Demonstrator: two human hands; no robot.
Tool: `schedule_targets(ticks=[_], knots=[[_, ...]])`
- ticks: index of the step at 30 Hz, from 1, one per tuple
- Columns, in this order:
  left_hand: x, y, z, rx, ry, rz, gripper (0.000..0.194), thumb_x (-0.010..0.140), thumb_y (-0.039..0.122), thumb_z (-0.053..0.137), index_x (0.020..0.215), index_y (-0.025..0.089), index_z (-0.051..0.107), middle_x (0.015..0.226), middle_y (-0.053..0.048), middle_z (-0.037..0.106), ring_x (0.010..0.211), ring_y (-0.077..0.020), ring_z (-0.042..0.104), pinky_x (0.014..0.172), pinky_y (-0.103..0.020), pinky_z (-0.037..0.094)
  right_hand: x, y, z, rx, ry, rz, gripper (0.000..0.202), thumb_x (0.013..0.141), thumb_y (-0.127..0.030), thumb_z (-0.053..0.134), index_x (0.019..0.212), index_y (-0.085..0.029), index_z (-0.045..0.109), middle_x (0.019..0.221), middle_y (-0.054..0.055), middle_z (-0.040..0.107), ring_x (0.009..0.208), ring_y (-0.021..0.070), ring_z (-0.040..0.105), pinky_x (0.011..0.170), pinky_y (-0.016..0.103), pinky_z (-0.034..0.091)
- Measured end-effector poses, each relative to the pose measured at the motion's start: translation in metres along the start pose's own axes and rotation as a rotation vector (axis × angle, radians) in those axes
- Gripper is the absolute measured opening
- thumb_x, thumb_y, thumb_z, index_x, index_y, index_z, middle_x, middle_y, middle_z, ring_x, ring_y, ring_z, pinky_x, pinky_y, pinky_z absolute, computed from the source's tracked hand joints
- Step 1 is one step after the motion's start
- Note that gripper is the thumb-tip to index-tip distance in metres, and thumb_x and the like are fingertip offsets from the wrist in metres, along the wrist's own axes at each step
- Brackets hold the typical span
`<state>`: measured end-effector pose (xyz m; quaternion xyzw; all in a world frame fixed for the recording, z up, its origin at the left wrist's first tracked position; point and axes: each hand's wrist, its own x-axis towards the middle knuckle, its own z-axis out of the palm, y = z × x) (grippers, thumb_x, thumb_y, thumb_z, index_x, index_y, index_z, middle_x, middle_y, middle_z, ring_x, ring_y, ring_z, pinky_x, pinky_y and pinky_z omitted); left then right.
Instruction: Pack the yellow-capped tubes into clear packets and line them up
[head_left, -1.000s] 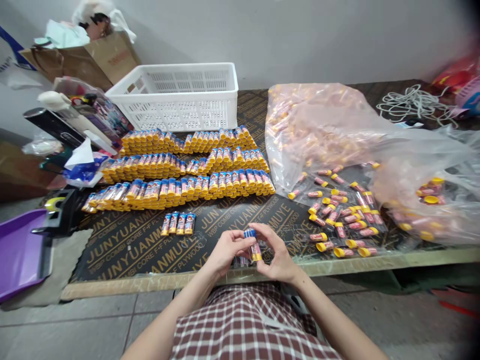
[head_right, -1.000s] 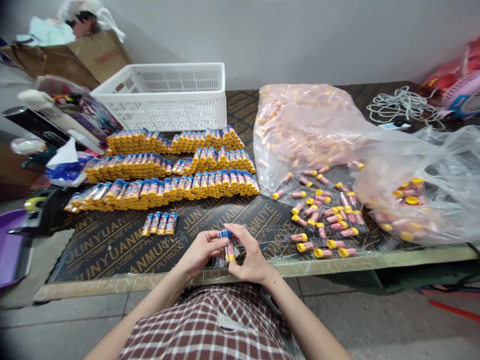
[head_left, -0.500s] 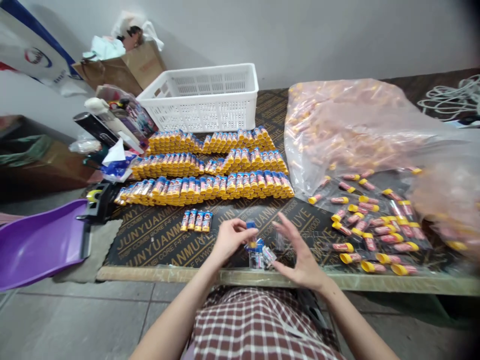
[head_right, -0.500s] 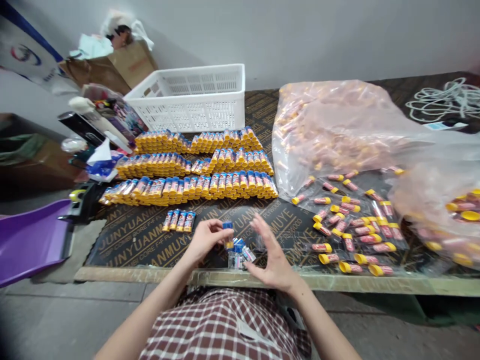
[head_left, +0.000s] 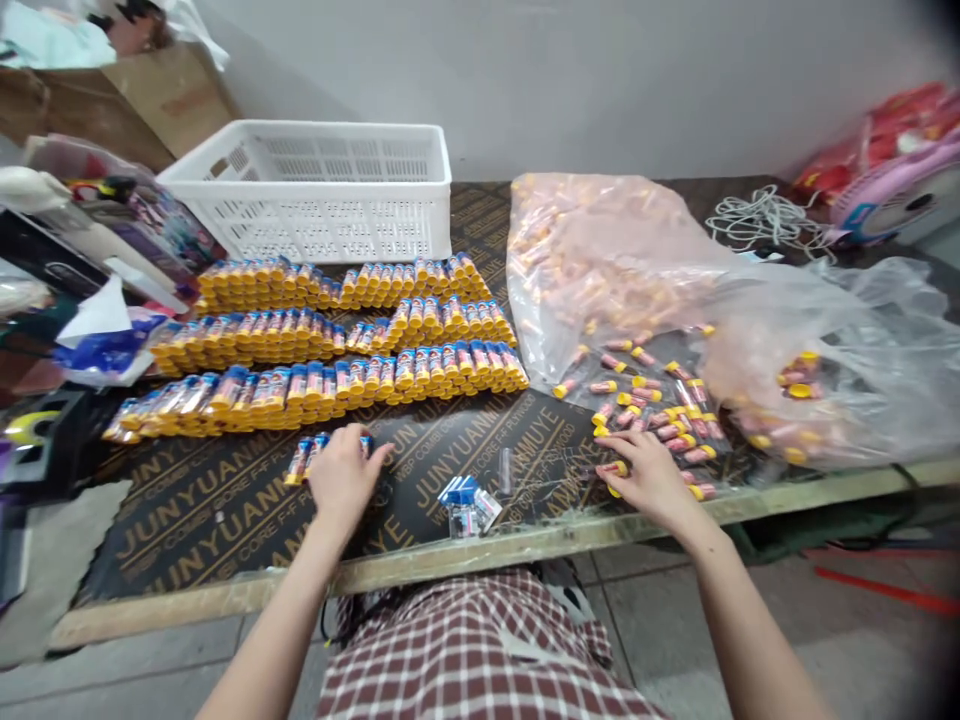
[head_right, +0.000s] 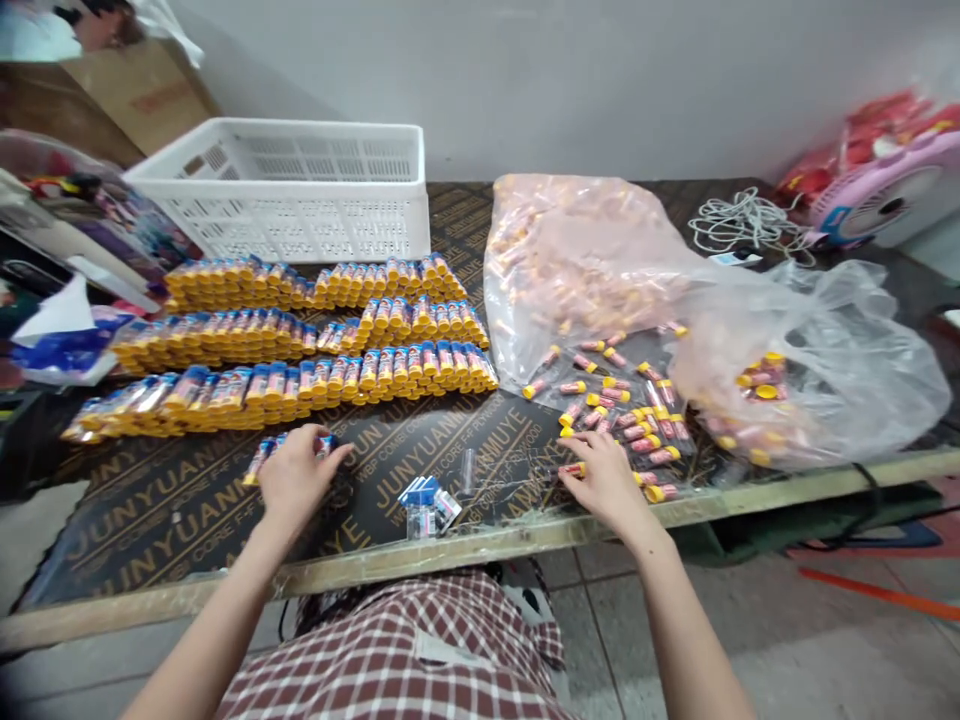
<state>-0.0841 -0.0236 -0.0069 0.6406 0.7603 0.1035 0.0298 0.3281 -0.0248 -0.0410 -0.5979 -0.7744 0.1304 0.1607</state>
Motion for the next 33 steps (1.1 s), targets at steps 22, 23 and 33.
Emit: schedule_targets(ticks=[22, 23, 33], knots=[[-0.042, 0.060, 0.033, -0.557, -0.461, 0.035, 0.006, 0.071, 0.019, 0.066, 0.066, 0.019, 0.062, 0.064, 0.001, 0.066, 0.062, -0.0142, 0.057, 0.061, -0.024, 0.037, 0.012, -0.076, 0.030, 0.500, 0.074, 0.137, 0.020, 0.079, -0.037, 0.061, 0.089, -0.020, 0.055, 0.087, 0.004, 0.061, 0.080, 0.0195, 0.059, 0.073, 0.031, 0.047], [-0.043, 0.060, 0.033, -0.572, -0.457, 0.031, 0.002, 0.072, 0.018, 0.065, 0.071, 0.019, 0.063, 0.065, 0.001, 0.066, 0.063, -0.0146, 0.058, 0.062, -0.024, 0.038, 0.013, -0.080, 0.032, 0.522, 0.082, 0.138, 0.019, 0.079, -0.037, 0.062, 0.085, -0.021, 0.055, 0.085, 0.003, 0.060, 0.078, 0.0189, 0.059, 0.072, 0.031, 0.046], [-0.048, 0.056, 0.032, -0.544, -0.348, 0.138, 0.007, 0.072, 0.017, 0.062, 0.066, 0.019, 0.059, 0.072, 0.000, 0.060, 0.067, -0.0139, 0.053, 0.062, -0.024, 0.036, 0.012, -0.099, 0.039, 0.625, 0.090, 0.096, 0.012, 0.078, -0.031, 0.064, 0.083, -0.021, 0.060, 0.083, 0.004, 0.062, 0.077, 0.0189, 0.060, 0.071, 0.031, 0.048]])
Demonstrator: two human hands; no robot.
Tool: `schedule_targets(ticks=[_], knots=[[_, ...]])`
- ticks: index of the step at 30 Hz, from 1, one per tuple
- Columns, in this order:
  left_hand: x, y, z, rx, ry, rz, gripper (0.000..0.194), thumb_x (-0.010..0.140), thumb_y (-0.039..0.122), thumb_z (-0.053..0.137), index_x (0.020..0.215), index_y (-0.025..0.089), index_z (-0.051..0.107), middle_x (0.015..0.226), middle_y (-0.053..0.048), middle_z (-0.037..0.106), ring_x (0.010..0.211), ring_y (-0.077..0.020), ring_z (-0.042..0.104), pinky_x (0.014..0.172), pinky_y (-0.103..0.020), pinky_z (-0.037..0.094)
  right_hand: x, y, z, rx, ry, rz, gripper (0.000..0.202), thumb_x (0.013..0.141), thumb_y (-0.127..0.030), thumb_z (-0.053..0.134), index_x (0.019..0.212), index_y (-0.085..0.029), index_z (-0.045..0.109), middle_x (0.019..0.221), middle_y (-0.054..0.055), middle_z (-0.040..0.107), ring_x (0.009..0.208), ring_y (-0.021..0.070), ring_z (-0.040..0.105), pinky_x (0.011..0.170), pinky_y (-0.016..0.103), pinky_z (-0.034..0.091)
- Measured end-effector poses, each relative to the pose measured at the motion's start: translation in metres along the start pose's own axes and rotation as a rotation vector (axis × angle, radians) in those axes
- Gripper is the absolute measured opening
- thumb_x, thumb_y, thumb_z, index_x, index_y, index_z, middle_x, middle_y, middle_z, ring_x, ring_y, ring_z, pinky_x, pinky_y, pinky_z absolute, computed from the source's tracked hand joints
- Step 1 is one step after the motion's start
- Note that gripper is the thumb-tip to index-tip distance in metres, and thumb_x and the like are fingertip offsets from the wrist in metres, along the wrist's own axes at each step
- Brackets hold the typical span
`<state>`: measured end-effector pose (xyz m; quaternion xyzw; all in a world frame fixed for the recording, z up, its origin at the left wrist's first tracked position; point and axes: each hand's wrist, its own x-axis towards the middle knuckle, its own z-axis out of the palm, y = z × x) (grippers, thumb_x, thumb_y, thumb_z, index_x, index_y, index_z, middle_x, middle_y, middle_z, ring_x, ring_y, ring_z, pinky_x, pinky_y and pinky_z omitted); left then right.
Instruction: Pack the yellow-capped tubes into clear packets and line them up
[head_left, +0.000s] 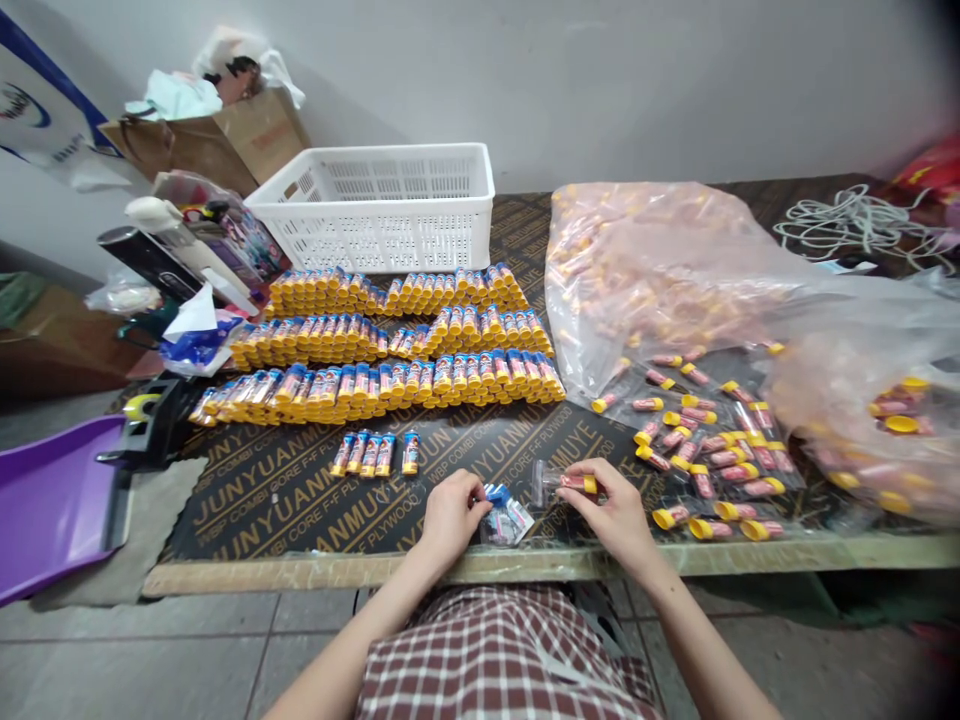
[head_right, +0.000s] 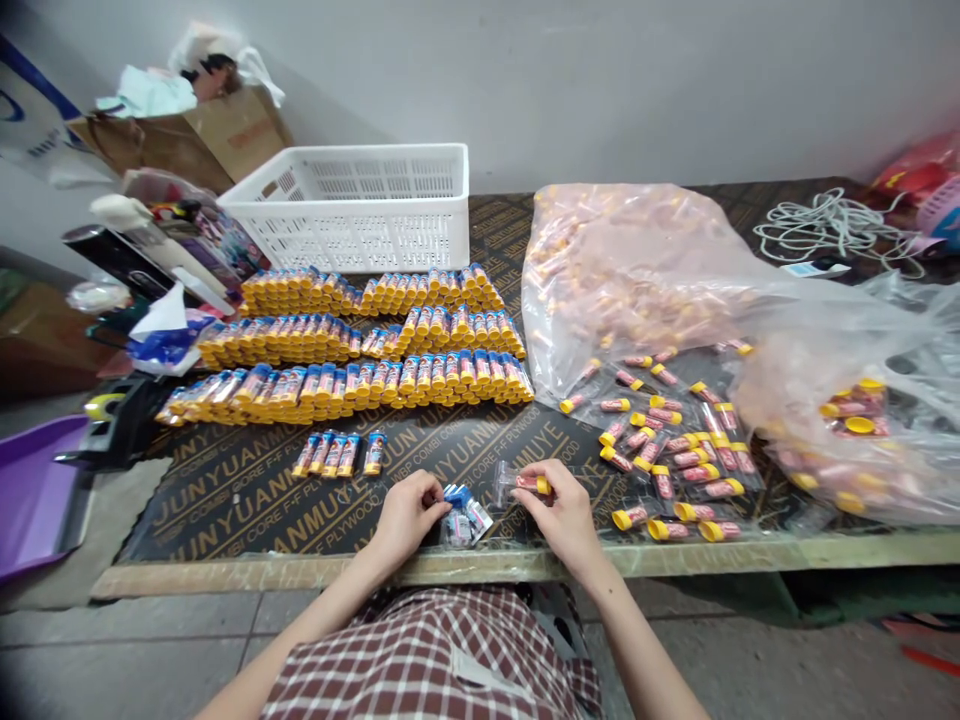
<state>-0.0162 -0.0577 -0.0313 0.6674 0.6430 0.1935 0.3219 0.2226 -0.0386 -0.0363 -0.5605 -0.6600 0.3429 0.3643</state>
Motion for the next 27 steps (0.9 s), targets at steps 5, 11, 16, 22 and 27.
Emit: schedule_targets(ticks=[5, 11, 16, 22, 27], knots=[[0.002, 0.003, -0.002, -0.167, -0.003, -0.058, 0.010, 0.066, 0.015, 0.063, 0.060, 0.018, 0.055, 0.066, 0.001, 0.055, 0.062, -0.0119, 0.050, 0.060, -0.023, 0.036, -0.002, -0.003, 0.000, 0.052, 0.039, 0.000, 0.011, 0.082, -0.028, 0.058, 0.086, -0.021, 0.064, 0.092, 0.006, 0.063, 0.089, 0.0205, 0.060, 0.081, 0.036, 0.048], [0.018, 0.003, -0.004, -0.869, 0.058, -0.349, 0.023, 0.064, 0.026, 0.065, 0.070, 0.020, 0.043, 0.050, 0.008, 0.052, 0.046, -0.0101, 0.052, 0.052, -0.022, 0.042, -0.008, -0.014, 0.006, 0.212, 0.030, 0.033, 0.024, 0.083, -0.027, 0.057, 0.106, -0.024, 0.064, 0.105, 0.007, 0.060, 0.096, 0.0187, 0.060, 0.078, 0.030, 0.053], [0.031, 0.012, -0.010, -1.181, 0.159, -0.496, 0.045, 0.047, 0.014, 0.078, 0.084, 0.016, 0.053, 0.058, 0.003, 0.065, 0.048, -0.0091, 0.057, 0.054, -0.020, 0.047, -0.015, -0.025, 0.019, 0.312, 0.086, 0.012, 0.022, 0.083, -0.027, 0.059, 0.104, -0.024, 0.063, 0.104, 0.007, 0.062, 0.094, 0.0194, 0.062, 0.082, 0.034, 0.054], [0.036, 0.015, -0.009, -1.351, 0.195, -0.568, 0.033, 0.055, 0.020, 0.082, 0.080, 0.012, 0.061, 0.063, -0.001, 0.067, 0.053, -0.0088, 0.061, 0.055, -0.019, 0.051, -0.018, -0.030, 0.028, 0.281, 0.099, -0.051, 0.020, 0.083, -0.023, 0.059, 0.103, -0.025, 0.063, 0.107, 0.007, 0.062, 0.101, 0.0210, 0.060, 0.085, 0.039, 0.053], [0.036, 0.014, -0.009, -1.355, 0.186, -0.572, 0.045, 0.056, 0.014, 0.082, 0.096, 0.013, 0.061, 0.063, 0.000, 0.067, 0.051, -0.0082, 0.060, 0.053, -0.018, 0.051, -0.018, -0.032, 0.031, 0.267, 0.100, -0.072, 0.021, 0.083, -0.022, 0.059, 0.104, -0.025, 0.063, 0.109, 0.008, 0.062, 0.104, 0.0217, 0.059, 0.088, 0.041, 0.053]])
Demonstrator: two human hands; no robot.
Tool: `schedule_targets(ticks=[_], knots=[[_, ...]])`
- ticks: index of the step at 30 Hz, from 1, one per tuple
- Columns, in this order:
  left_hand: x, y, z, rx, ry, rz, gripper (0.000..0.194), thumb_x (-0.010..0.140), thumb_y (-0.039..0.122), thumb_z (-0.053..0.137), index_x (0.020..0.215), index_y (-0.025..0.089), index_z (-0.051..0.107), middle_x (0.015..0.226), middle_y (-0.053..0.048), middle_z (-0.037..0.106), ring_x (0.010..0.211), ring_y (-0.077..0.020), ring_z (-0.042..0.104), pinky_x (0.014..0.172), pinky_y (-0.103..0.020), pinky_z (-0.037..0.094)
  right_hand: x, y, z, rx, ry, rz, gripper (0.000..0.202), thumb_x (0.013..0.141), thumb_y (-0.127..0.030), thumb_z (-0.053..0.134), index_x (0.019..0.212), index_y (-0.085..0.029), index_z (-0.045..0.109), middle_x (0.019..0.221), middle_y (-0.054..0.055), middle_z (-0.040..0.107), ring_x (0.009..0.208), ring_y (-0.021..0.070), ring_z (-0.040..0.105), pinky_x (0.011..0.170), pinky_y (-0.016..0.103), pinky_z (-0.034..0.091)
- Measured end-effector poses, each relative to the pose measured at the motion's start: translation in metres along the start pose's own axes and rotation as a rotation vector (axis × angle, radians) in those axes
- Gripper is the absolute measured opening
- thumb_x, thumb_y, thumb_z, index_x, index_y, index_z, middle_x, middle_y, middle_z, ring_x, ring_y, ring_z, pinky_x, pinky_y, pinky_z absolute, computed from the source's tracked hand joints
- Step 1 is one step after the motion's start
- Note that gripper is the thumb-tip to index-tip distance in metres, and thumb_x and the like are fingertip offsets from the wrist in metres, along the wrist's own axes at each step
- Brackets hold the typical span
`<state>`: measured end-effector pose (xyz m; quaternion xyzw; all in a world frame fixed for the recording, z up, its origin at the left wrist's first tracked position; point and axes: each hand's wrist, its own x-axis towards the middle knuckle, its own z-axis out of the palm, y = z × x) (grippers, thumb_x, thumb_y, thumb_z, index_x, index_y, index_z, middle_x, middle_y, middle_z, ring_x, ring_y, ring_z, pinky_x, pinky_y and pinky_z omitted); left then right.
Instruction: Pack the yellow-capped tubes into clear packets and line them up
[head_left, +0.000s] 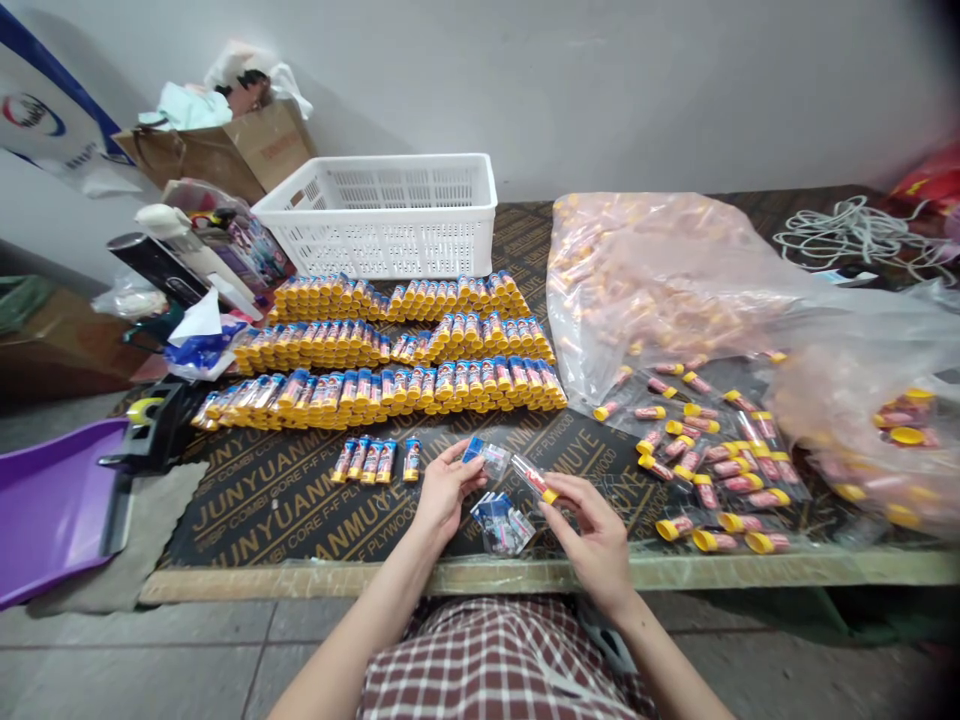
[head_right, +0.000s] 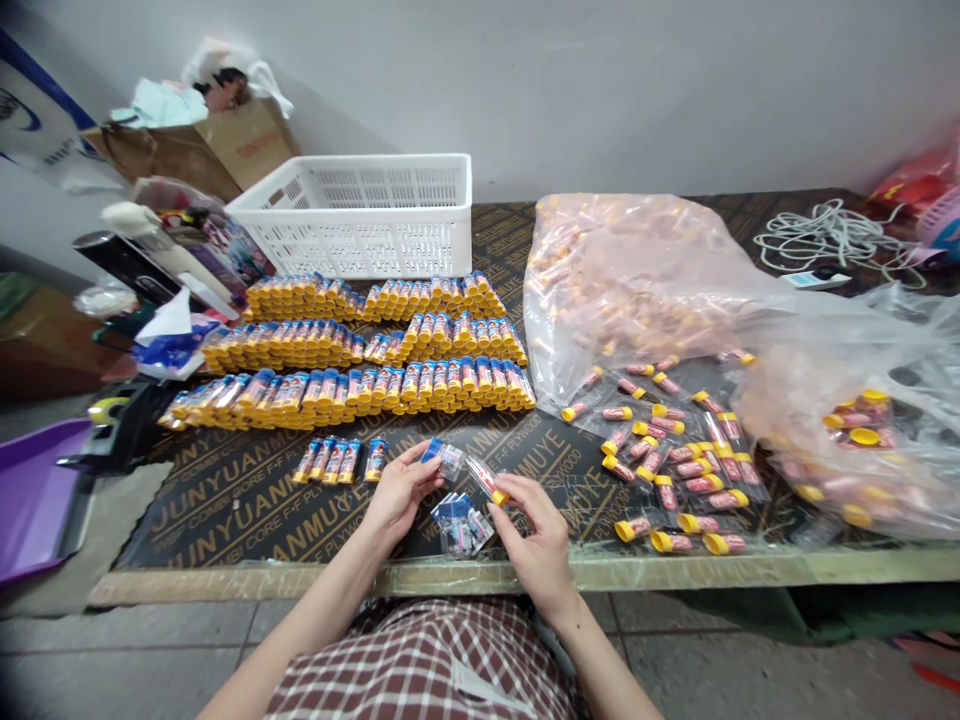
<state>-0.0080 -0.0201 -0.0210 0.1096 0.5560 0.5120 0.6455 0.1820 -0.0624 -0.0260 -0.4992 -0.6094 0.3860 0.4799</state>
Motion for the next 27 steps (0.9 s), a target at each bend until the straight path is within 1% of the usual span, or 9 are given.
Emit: schedule_targets(ticks=[3, 6, 9, 15, 19, 21, 23, 25, 27], knots=[[-0.002, 0.001, 0.001, -0.028, -0.034, -0.008, 0.032, 0.056, 0.016, 0.082, 0.081, 0.012, 0.063, 0.064, 0.000, 0.067, 0.052, -0.0077, 0.060, 0.054, -0.018, 0.052, 0.000, -0.001, 0.001, -0.009, 0.006, -0.009, 0.022, 0.083, -0.021, 0.059, 0.105, -0.026, 0.063, 0.109, 0.008, 0.062, 0.104, 0.0216, 0.059, 0.088, 0.041, 0.052], [-0.004, 0.001, 0.002, -0.060, -0.018, -0.033, 0.027, 0.056, 0.019, 0.081, 0.072, 0.014, 0.060, 0.066, -0.001, 0.067, 0.058, -0.0116, 0.064, 0.057, -0.021, 0.054, 0.000, -0.001, 0.001, -0.036, 0.021, -0.023, 0.022, 0.083, -0.022, 0.059, 0.105, -0.025, 0.063, 0.109, 0.008, 0.063, 0.105, 0.0222, 0.059, 0.091, 0.043, 0.051], [-0.004, 0.002, 0.001, -0.044, -0.003, -0.039, 0.026, 0.057, 0.024, 0.081, 0.072, 0.014, 0.062, 0.069, -0.001, 0.068, 0.061, -0.0121, 0.064, 0.059, -0.024, 0.054, 0.000, -0.002, 0.001, -0.061, 0.039, -0.038, 0.022, 0.083, -0.022, 0.059, 0.105, -0.026, 0.064, 0.109, 0.008, 0.064, 0.105, 0.0228, 0.059, 0.092, 0.045, 0.050], [-0.004, 0.001, 0.001, 0.003, 0.061, 0.012, 0.034, 0.049, 0.037, 0.084, 0.063, 0.012, 0.064, 0.059, 0.000, 0.064, 0.057, -0.0102, 0.060, 0.061, -0.025, 0.052, 0.001, -0.004, 0.001, -0.090, 0.069, -0.093, 0.025, 0.082, -0.018, 0.058, 0.106, -0.027, 0.064, 0.108, 0.007, 0.065, 0.104, 0.0229, 0.060, 0.091, 0.044, 0.050], [-0.004, -0.001, 0.001, -0.005, 0.061, 0.016, 0.036, 0.048, 0.039, 0.084, 0.062, 0.012, 0.064, 0.059, -0.001, 0.064, 0.057, -0.0110, 0.060, 0.062, -0.026, 0.052, 0.003, -0.009, 0.001, -0.154, 0.074, -0.142, 0.028, 0.082, -0.016, 0.058, 0.107, -0.028, 0.064, 0.107, 0.006, 0.066, 0.103, 0.0227, 0.061, 0.091, 0.043, 0.049], [-0.005, -0.002, 0.001, 0.009, 0.051, 0.028, 0.036, 0.050, 0.039, 0.083, 0.064, 0.012, 0.065, 0.059, -0.001, 0.064, 0.058, -0.0111, 0.060, 0.062, -0.025, 0.052, 0.003, -0.010, 0.002, -0.171, 0.050, -0.161, 0.029, 0.082, -0.015, 0.058, 0.107, -0.028, 0.064, 0.107, 0.006, 0.066, 0.102, 0.0222, 0.061, 0.091, 0.042, 0.050], [-0.007, -0.003, 0.003, 0.023, 0.030, 0.058, 0.035, 0.054, 0.040, 0.081, 0.067, 0.012, 0.065, 0.063, -0.001, 0.065, 0.058, -0.0108, 0.060, 0.062, -0.025, 0.052, 0.003, -0.011, 0.003, -0.166, -0.012, -0.169, 0.030, 0.082, -0.016, 0.058, 0.108, -0.028, 0.064, 0.108, 0.006, 0.065, 0.101, 0.0217, 0.062, 0.091, 0.041, 0.050], [-0.009, -0.003, 0.006, 0.022, -0.022, 0.080, 0.033, 0.059, 0.040, 0.079, 0.071, 0.012, 0.066, 0.069, -0.002, 0.067, 0.061, -0.0107, 0.061, 0.065, -0.026, 0.053, 0.002, -0.009, 0.004, -0.148, -0.101, -0.158, 0.032, 0.083, -0.017, 0.057, 0.112, -0.029, 0.063, 0.112, 0.006, 0.064, 0.104, 0.0214, 0.061, 0.092, 0.040, 0.050], [-0.013, -0.001, 0.009, 0.016, -0.088, 0.086, 0.031, 0.060, 0.036, 0.079, 0.076, 0.012, 0.067, 0.074, -0.003, 0.069, 0.063, -0.0106, 0.062, 0.067, -0.025, 0.053, 0.001, -0.006, 0.005, -0.118, -0.167, -0.145, 0.032, 0.085, -0.016, 0.053, 0.113, -0.029, 0.063, 0.115, 0.006, 0.062, 0.106, 0.0206, 0.060, 0.093, 0.039, 0.049]])
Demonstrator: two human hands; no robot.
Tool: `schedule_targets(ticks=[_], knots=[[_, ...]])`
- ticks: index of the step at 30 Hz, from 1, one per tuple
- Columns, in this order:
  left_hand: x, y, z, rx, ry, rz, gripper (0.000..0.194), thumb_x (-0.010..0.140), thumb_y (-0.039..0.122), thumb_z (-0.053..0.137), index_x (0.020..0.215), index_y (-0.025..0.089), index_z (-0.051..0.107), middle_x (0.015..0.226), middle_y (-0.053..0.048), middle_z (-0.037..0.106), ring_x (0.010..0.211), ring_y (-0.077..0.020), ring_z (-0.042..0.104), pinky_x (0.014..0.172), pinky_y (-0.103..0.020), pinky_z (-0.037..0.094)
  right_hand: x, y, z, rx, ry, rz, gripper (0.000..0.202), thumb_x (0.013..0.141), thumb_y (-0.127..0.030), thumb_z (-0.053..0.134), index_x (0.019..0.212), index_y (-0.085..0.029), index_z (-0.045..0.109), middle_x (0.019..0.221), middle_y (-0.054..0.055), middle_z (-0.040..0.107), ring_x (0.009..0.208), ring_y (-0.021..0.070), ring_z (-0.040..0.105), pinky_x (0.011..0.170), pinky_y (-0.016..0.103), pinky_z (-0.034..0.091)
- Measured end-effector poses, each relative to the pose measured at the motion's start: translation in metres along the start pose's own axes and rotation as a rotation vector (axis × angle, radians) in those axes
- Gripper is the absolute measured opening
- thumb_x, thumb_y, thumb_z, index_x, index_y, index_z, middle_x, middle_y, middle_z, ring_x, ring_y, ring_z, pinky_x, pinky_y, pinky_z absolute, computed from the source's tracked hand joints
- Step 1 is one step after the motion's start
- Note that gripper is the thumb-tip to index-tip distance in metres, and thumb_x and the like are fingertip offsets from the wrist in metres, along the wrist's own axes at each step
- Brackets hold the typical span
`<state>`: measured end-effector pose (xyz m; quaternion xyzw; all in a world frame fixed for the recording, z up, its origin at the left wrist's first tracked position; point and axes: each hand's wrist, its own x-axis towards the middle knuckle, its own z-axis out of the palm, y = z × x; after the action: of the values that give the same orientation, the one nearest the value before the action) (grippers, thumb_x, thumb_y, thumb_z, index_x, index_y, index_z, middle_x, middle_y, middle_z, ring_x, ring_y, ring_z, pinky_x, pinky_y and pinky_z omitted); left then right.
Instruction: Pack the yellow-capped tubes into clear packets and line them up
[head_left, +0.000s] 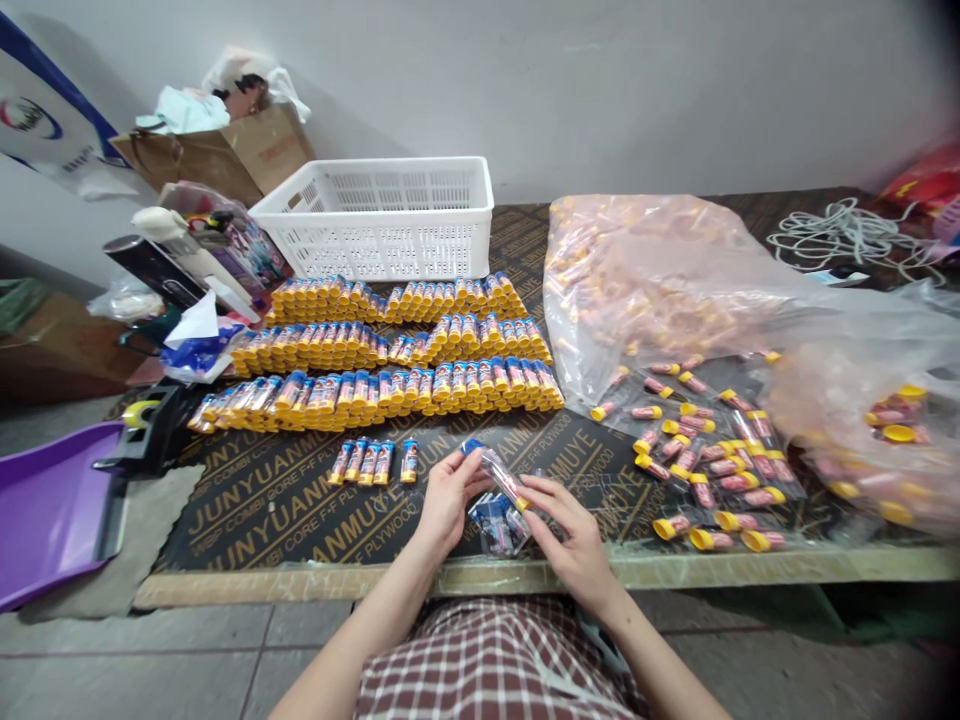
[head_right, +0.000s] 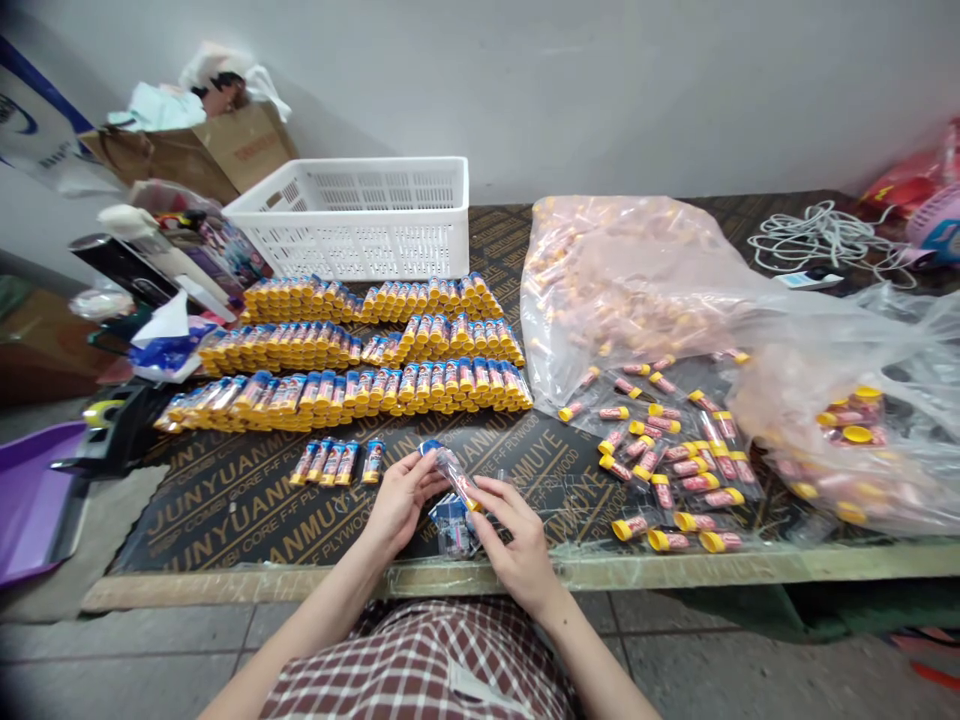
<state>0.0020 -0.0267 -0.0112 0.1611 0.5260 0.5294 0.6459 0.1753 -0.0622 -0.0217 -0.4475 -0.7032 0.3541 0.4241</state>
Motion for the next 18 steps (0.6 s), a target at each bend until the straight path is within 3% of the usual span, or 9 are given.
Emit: schedule_targets(ticks=[5, 9, 12, 14, 18], knots=[[-0.009, 0.005, 0.006, 0.063, -0.147, -0.083, 0.033, 0.055, 0.028, 0.083, 0.080, 0.012, 0.068, 0.074, -0.004, 0.069, 0.064, -0.0124, 0.063, 0.065, -0.025, 0.052, 0.000, 0.008, 0.005, 0.058, 0.026, 0.024, 0.035, 0.084, -0.013, 0.052, 0.114, -0.029, 0.060, 0.105, 0.005, 0.059, 0.096, 0.0184, 0.061, 0.086, 0.035, 0.052], [-0.017, 0.005, 0.009, 0.162, -0.251, -0.159, 0.036, 0.059, 0.032, 0.081, 0.084, 0.010, 0.068, 0.076, -0.007, 0.070, 0.064, -0.0132, 0.062, 0.061, -0.025, 0.050, 0.008, 0.009, 0.004, 0.040, 0.050, -0.010, 0.066, 0.075, -0.009, 0.056, 0.134, -0.030, 0.039, 0.131, 0.009, 0.042, 0.115, 0.0227, 0.051, 0.095, 0.042, 0.047], [-0.022, 0.004, 0.011, 0.205, -0.285, -0.179, 0.035, 0.062, 0.037, 0.078, 0.081, 0.009, 0.068, 0.070, -0.005, 0.068, 0.059, -0.0115, 0.060, 0.057, -0.023, 0.048, 0.014, 0.008, 0.000, 0.095, -0.063, -0.067, 0.081, 0.067, -0.005, 0.055, 0.140, -0.028, 0.029, 0.148, 0.009, 0.025, 0.132, 0.0276, 0.035, 0.103, 0.046, 0.041], [-0.023, 0.003, 0.013, 0.224, -0.308, -0.207, 0.036, 0.060, 0.038, 0.079, 0.079, 0.009, 0.067, 0.068, -0.004, 0.067, 0.058, -0.0115, 0.060, 0.057, -0.023, 0.048, 0.016, 0.007, -0.003, 0.122, -0.156, -0.091, 0.085, 0.064, -0.003, 0.053, 0.141, -0.027, 0.027, 0.148, 0.008, 0.027, 0.134, 0.0278, 0.032, 0.106, 0.047, 0.038], [-0.025, 0.001, 0.014, 0.234, -0.316, -0.247, 0.038, 0.056, 0.038, 0.081, 0.076, 0.009, 0.066, 0.066, -0.004, 0.066, 0.056, -0.0118, 0.060, 0.055, -0.022, 0.046, 0.016, 0.007, -0.005, 0.142, -0.211, -0.083, 0.084, 0.062, -0.003, 0.052, 0.139, -0.026, 0.030, 0.136, 0.008, 0.043, 0.125, 0.0244, 0.045, 0.105, 0.043, 0.040]])
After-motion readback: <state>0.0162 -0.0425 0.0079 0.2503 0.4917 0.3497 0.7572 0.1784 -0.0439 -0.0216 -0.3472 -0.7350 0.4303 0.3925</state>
